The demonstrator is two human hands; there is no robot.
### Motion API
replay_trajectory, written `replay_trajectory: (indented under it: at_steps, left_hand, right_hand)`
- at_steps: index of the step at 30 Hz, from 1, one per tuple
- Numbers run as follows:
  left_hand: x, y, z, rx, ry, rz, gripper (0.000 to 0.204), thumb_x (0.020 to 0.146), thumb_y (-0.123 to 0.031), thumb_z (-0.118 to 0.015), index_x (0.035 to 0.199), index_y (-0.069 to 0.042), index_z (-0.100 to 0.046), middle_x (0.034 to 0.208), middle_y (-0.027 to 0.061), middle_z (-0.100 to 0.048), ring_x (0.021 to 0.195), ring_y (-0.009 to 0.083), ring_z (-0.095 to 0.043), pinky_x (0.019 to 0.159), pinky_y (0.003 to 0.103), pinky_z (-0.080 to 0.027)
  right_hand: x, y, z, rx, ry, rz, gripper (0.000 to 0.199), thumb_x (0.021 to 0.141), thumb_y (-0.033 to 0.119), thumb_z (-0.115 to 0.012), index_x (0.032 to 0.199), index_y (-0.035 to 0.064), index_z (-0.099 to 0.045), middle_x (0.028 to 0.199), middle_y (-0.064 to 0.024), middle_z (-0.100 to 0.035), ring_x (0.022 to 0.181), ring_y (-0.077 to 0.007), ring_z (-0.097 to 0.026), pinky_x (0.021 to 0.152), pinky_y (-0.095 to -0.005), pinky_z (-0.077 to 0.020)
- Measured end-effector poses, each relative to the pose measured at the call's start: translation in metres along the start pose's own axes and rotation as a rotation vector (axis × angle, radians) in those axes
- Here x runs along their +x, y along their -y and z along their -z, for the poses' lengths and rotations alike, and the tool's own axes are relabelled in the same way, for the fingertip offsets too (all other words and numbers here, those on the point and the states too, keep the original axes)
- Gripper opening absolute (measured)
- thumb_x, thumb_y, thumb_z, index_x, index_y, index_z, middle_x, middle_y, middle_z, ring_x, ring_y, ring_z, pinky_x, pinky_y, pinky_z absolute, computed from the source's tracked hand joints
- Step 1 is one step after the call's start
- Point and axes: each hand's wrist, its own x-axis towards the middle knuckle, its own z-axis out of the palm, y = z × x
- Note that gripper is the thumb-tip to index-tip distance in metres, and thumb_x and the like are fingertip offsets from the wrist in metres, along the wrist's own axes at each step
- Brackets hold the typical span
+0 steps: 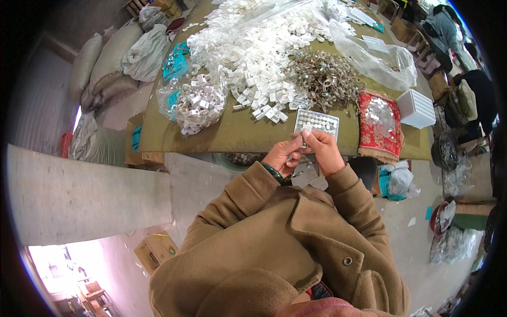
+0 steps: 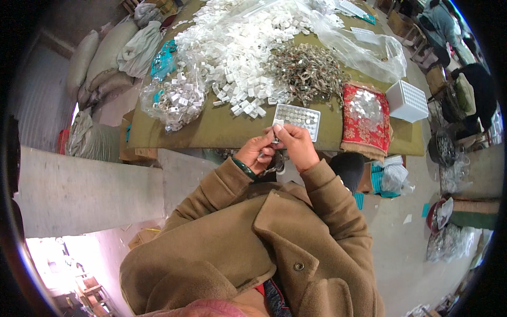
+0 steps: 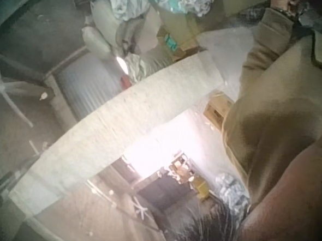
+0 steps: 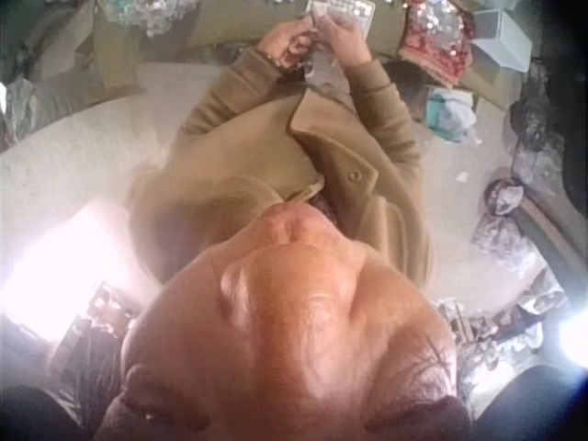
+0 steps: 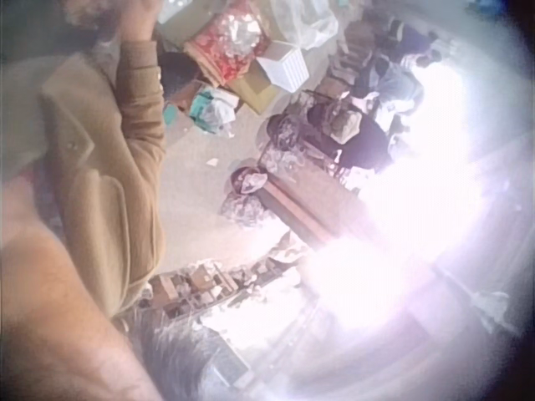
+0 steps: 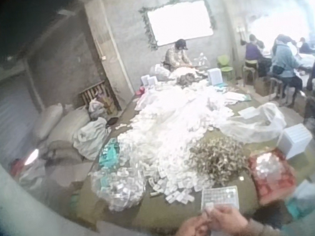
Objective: The person repeatedly picks small white plastic pieces and metal keyrings from a table, then joins them by hand. The assembled keychains are placed into a clear plastic tray on the table. The person continues this cycle throughout the clip.
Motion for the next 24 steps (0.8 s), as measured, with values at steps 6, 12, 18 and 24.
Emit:
replay_trajectory:
  at_steps: [6, 12, 18, 24]
  left_hand:
    - [0.001, 0.005, 0.006, -0.182, 0.048, 0.139, 0.02, 0.094, -0.029, -0.061, 0.102, -0.012, -0.057, 0.091, 0.0022, -0.061, 0.058, -0.0016, -0.047, 0.038, 0.011, -0.03]
    - [0.001, 0.007, -0.009, -0.222, -0.085, 0.081, 0.03, 0.091, -0.037, -0.064, 0.096, -0.008, -0.059, 0.077, -0.0031, -0.057, 0.051, -0.0005, -0.039, 0.036, 0.014, -0.025]
    - [0.002, 0.011, -0.014, -0.138, -0.182, 0.002, 0.034, 0.09, -0.042, -0.064, 0.098, -0.009, -0.06, 0.068, -0.007, -0.051, 0.048, 0.0, -0.035, 0.038, 0.015, -0.024]
    - [0.006, 0.011, -0.005, -0.191, -0.089, 0.207, 0.023, 0.097, -0.033, -0.055, 0.096, -0.01, -0.054, 0.078, -0.0007, -0.052, 0.061, 0.0069, -0.046, 0.04, 0.018, -0.033]
  right_hand:
    - [0.004, -0.002, 0.015, 0.276, 0.086, -0.075, 0.028, 0.095, 0.013, -0.053, 0.116, -0.004, -0.061, 0.098, -0.0087, -0.068, 0.065, -0.0066, -0.056, 0.062, -0.0207, -0.0478]
    - [0.007, 0.0, 0.02, 0.259, 0.108, -0.04, 0.029, 0.089, 0.008, -0.058, 0.115, -0.0032, -0.065, 0.101, -0.009, -0.068, 0.08, -0.0117, -0.062, 0.074, -0.0249, -0.0504]
    - [-0.004, 0.0, 0.016, -0.621, 0.069, 0.492, 0.046, 0.082, 0.01, -0.067, 0.127, 0.0071, -0.058, 0.101, -0.0103, -0.067, 0.086, -0.0167, -0.063, 0.081, -0.0305, -0.0501]
    - [-0.016, -0.017, 0.027, -0.917, -0.122, 0.715, 0.032, 0.079, 0.009, -0.067, 0.111, 0.0076, -0.065, 0.09, -0.013, -0.064, 0.081, -0.0325, -0.063, 0.07, -0.039, -0.0516]
